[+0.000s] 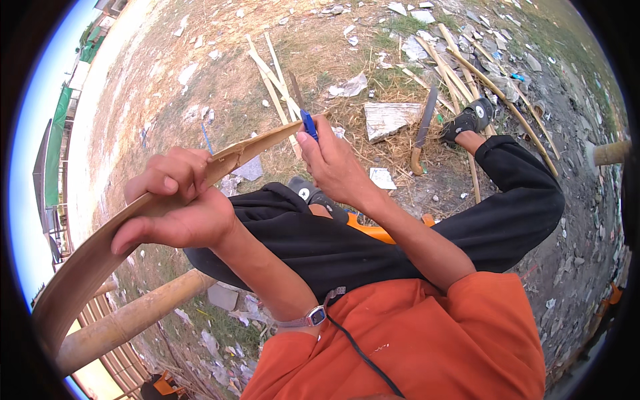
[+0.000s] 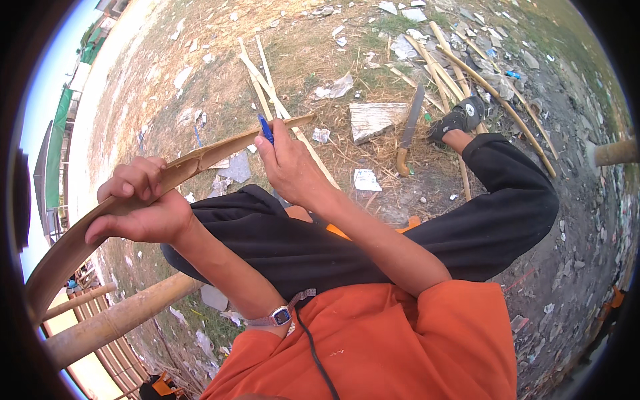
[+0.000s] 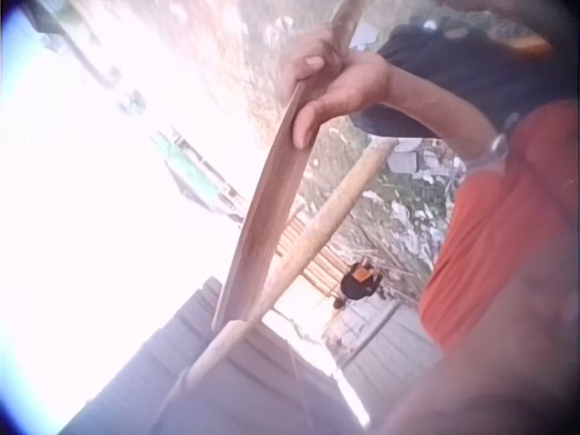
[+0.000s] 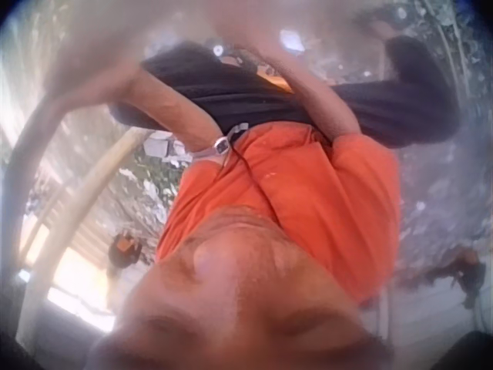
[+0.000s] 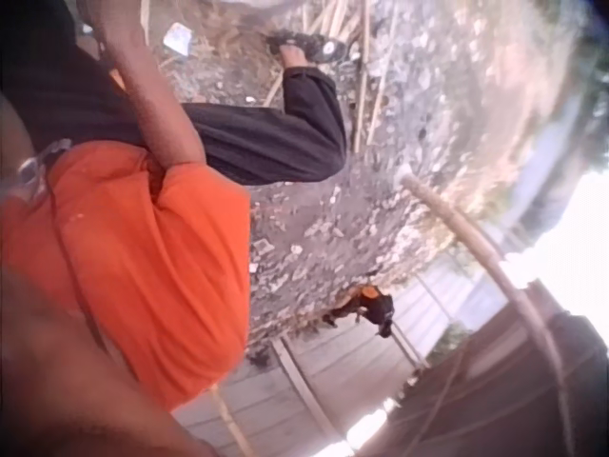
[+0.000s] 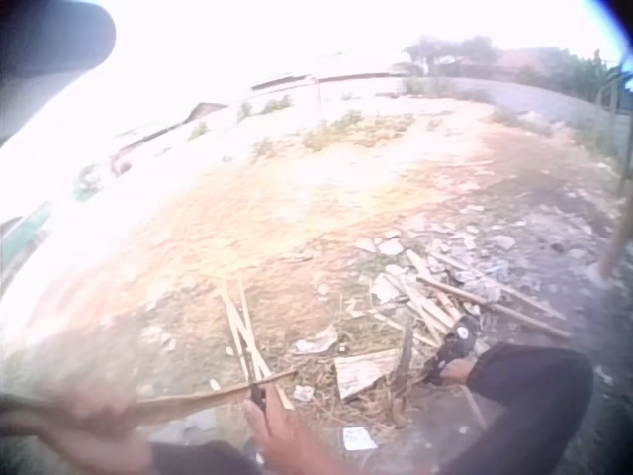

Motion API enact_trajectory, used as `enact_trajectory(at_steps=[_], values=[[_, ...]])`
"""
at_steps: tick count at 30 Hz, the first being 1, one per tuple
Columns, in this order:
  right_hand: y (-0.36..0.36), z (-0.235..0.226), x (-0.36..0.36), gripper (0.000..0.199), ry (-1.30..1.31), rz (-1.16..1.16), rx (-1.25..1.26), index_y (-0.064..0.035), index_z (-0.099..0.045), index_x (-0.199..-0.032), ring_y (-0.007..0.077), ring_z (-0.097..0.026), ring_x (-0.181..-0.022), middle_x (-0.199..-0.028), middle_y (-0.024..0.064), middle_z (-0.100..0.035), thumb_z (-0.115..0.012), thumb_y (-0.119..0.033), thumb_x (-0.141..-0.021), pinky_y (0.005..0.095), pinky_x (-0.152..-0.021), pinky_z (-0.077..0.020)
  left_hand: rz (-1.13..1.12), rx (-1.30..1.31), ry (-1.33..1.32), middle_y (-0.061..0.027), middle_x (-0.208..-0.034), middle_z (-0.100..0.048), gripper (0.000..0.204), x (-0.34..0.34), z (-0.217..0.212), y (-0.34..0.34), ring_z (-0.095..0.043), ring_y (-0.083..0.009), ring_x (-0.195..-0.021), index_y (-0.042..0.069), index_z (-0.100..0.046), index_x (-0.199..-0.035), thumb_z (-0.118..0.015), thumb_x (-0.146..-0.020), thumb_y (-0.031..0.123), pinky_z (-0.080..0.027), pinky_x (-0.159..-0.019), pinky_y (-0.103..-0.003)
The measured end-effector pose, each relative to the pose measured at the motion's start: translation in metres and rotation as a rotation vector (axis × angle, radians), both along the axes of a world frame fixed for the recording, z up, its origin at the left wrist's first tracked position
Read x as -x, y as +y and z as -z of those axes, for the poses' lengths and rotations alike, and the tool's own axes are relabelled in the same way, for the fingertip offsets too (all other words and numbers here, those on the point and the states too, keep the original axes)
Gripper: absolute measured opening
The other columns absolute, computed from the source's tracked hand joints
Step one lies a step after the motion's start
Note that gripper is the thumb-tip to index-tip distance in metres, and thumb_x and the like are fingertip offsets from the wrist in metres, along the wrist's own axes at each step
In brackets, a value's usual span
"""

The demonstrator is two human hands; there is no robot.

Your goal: The person sits on a small stool and uses a knife to sharpen a long piece of bamboo into a pointed tip. They hold the bamboo with their left hand and carefully shave the wood with the knife in their right hand, rotating the piece to shape it.

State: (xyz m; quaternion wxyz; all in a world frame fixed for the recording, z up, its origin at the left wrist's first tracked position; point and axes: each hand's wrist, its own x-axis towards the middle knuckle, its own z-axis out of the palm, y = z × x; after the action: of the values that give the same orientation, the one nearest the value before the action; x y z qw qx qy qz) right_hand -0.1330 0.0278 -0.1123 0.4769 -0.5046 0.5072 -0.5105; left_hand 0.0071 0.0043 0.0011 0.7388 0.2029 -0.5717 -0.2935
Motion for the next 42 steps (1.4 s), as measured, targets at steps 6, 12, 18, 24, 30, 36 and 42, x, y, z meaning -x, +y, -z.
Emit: enact_trajectory(at_steps=[6,12,18,24,30,36,42], values=[[0.024,-0.026,-0.008,0.024,0.198,-0.092,-0.017,0.0006,-0.039,-0.096,0.0503,-0.053,-0.066,-0.065,0.0304,-0.054,-0.043,-0.023,-0.096,0.0564,-0.06,-0.0379,-0.065,-0.04,-0.048,-0.0005,-0.052,-0.028,0.07,0.015,-0.001,0.005,-0.025,-0.0129,-0.046,0.011,-0.039,-0.069,-0.02,-0.083,0.077,-0.028,-0.048,-0.03],[0.016,-0.007,-0.005,0.021,0.389,-0.05,0.055,0.0004,-0.042,-0.096,0.0492,-0.054,-0.063,-0.062,0.0289,-0.054,-0.044,-0.021,-0.095,0.0561,-0.058,-0.0411,0.212,0.014,-0.104,-0.0001,-0.051,-0.026,0.071,0.003,0.003,0.004,-0.023,-0.0127,-0.043,0.01,-0.033,-0.067,-0.019,-0.08,0.079,-0.029,-0.046,-0.031],[0.036,-0.023,-0.011,0.019,0.417,-0.056,0.045,0.0002,-0.044,-0.096,0.0486,-0.056,-0.062,-0.062,0.0284,-0.056,-0.047,-0.018,-0.093,0.0542,-0.057,-0.045,0.303,0.045,-0.104,0.0004,-0.05,-0.024,0.073,-0.001,0.005,0.004,-0.023,-0.0128,-0.042,0.01,-0.032,-0.066,-0.019,-0.079,0.08,-0.026,-0.043,-0.029],[0.033,-0.011,0.004,0.019,0.437,-0.074,0.003,0.0014,-0.046,-0.091,0.0492,-0.056,-0.063,-0.062,0.0301,-0.055,-0.046,-0.017,-0.093,0.0544,-0.057,-0.0445,0.472,0.09,-0.129,0.0004,-0.05,-0.025,0.074,-0.006,0.007,0.004,-0.023,-0.0129,-0.042,0.009,-0.033,-0.064,-0.022,-0.076,0.082,-0.023,-0.041,-0.029],[0.026,0.013,0.0,0.018,0.445,-0.03,-0.084,-0.0003,-0.046,-0.092,0.0483,-0.056,-0.065,-0.066,0.0296,-0.056,-0.047,-0.018,-0.093,0.0545,-0.06,-0.0443,0.555,0.157,-0.07,-0.0028,-0.049,-0.035,0.077,-0.004,0.006,-0.005,-0.026,-0.014,-0.038,0.005,-0.038,-0.067,-0.026,-0.075,0.081,-0.024,-0.036,-0.028],[0.036,-0.004,-0.012,0.021,0.406,-0.025,-0.003,0.0009,-0.048,-0.097,0.0464,-0.058,-0.067,-0.066,0.0274,-0.058,-0.045,-0.019,-0.094,0.054,-0.061,-0.0448,0.504,0.077,-0.136,0.0008,-0.05,-0.026,0.074,0.001,0.005,0.002,-0.024,-0.013,-0.042,0.01,-0.031,-0.062,-0.025,-0.075,0.082,-0.023,-0.041,-0.029],[0.02,0.013,0.003,0.021,0.449,-0.064,-0.055,-0.0003,-0.048,-0.097,0.0481,-0.058,-0.067,-0.067,0.0285,-0.057,-0.044,-0.021,-0.094,0.0545,-0.061,-0.0456,0.487,0.081,-0.123,0.0012,-0.05,-0.025,0.074,-0.008,0.008,0.001,-0.023,-0.0131,-0.043,0.009,-0.031,-0.062,-0.024,-0.076,0.082,-0.024,-0.042,-0.03]])
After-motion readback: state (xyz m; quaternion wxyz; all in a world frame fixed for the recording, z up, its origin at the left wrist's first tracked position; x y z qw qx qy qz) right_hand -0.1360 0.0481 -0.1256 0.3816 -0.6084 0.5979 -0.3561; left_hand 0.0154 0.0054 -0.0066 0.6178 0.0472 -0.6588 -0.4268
